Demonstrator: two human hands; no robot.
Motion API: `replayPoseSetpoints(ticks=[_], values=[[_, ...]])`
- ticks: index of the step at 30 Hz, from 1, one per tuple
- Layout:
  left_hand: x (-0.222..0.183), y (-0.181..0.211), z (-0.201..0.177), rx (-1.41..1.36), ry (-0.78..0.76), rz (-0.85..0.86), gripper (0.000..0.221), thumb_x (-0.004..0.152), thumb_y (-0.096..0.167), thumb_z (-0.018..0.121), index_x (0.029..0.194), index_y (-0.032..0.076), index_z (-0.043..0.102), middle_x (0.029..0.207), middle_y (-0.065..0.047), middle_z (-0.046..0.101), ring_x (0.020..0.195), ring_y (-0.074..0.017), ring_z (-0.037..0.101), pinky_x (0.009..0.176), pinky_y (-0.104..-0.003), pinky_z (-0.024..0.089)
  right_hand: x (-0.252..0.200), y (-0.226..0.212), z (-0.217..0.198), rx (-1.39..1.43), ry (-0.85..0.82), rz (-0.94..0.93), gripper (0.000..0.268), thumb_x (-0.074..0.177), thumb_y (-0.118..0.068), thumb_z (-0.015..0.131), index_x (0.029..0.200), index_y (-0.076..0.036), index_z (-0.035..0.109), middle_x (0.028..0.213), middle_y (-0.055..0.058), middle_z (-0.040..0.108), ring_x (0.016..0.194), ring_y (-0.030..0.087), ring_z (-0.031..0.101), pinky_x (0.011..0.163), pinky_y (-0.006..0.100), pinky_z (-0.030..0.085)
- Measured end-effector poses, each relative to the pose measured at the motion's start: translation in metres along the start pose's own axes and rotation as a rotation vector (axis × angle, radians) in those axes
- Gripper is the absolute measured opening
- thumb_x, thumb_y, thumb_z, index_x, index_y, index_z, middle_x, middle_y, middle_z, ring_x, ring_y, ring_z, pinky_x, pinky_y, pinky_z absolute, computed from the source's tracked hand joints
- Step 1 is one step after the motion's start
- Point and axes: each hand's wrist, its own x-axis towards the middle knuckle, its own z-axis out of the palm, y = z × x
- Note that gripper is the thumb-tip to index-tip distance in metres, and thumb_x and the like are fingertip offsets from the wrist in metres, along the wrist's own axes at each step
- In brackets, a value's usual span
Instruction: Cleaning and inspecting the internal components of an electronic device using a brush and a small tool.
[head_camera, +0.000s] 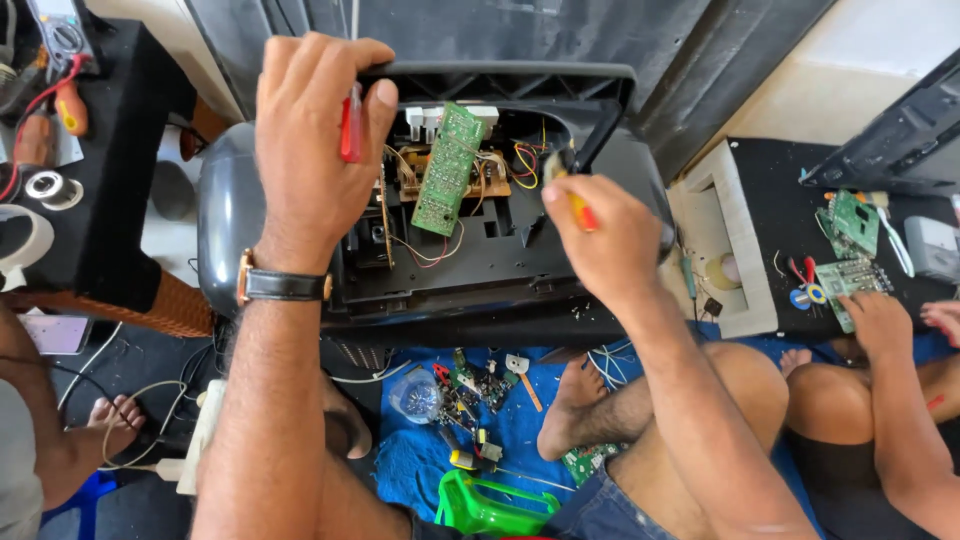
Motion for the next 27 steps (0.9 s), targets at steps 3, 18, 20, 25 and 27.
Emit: replayPoseSetpoints(ticks=[3, 18, 20, 25, 27], values=[[-0.006, -0.005, 0.001, 0.049, -0.006, -0.012, 0.012, 0.107, 0.009, 0.070, 0.119, 0.007, 0.069, 0.101, -0.006, 0.059, 0.094, -0.0214, 0.049, 0.079, -0.035, 0.045, 0.003, 0.000, 0.000, -0.234, -0.026, -0.069, 0.028, 0.104, -0.034, 0.064, 0.103, -0.010, 0.080, 0.076, 0.002, 0.069, 0.050, 0.020, 0.056, 0.047, 0.034, 0.040], [-0.002, -0.002, -0.002, 0.035, 0.028, -0.023, 0.012, 0.106, 0.014, 0.072, 0.116, 0.009, 0.067, 0.100, -0.004, 0.058, 0.092, -0.0220, 0.050, 0.081, -0.037, 0.047, -0.028, 0.012, -0.062, 0.786, -0.471, 0.473, 0.028, 0.098, -0.024, 0.063, 0.107, -0.003, 0.079, 0.061, 0.000, 0.056, 0.045, 0.004, 0.038, 0.039, 0.020, 0.026], [0.003, 0.005, -0.008, 0.005, 0.029, -0.016, 0.019, 0.098, 0.004, 0.074, 0.114, 0.006, 0.065, 0.104, -0.007, 0.060, 0.098, -0.0273, 0.054, 0.088, -0.041, 0.046, -0.025, 0.017, -0.071, 0.961, -0.386, 0.321, 0.039, 0.105, -0.032, 0.053, 0.107, 0.002, 0.073, 0.065, 0.004, 0.063, 0.050, 0.006, 0.050, 0.042, 0.017, 0.036], [0.001, 0.002, -0.002, 0.010, 0.027, -0.017, 0.017, 0.101, 0.007, 0.073, 0.116, 0.007, 0.066, 0.102, -0.006, 0.057, 0.093, -0.0242, 0.049, 0.086, -0.039, 0.046, 0.015, -0.015, -0.052, 0.392, -0.233, 0.141, 0.024, 0.100, -0.011, 0.063, 0.121, -0.001, 0.071, 0.094, 0.006, 0.067, 0.064, 0.010, 0.052, 0.056, 0.022, 0.039], [0.001, 0.003, -0.002, 0.006, 0.027, -0.019, 0.017, 0.101, 0.006, 0.073, 0.116, 0.006, 0.066, 0.102, -0.006, 0.057, 0.094, -0.0244, 0.049, 0.087, -0.039, 0.045, 0.030, -0.014, -0.035, 0.143, -0.219, -0.048, 0.028, 0.099, -0.009, 0.066, 0.124, 0.002, 0.071, 0.110, 0.011, 0.074, 0.071, 0.015, 0.056, 0.061, 0.027, 0.041]])
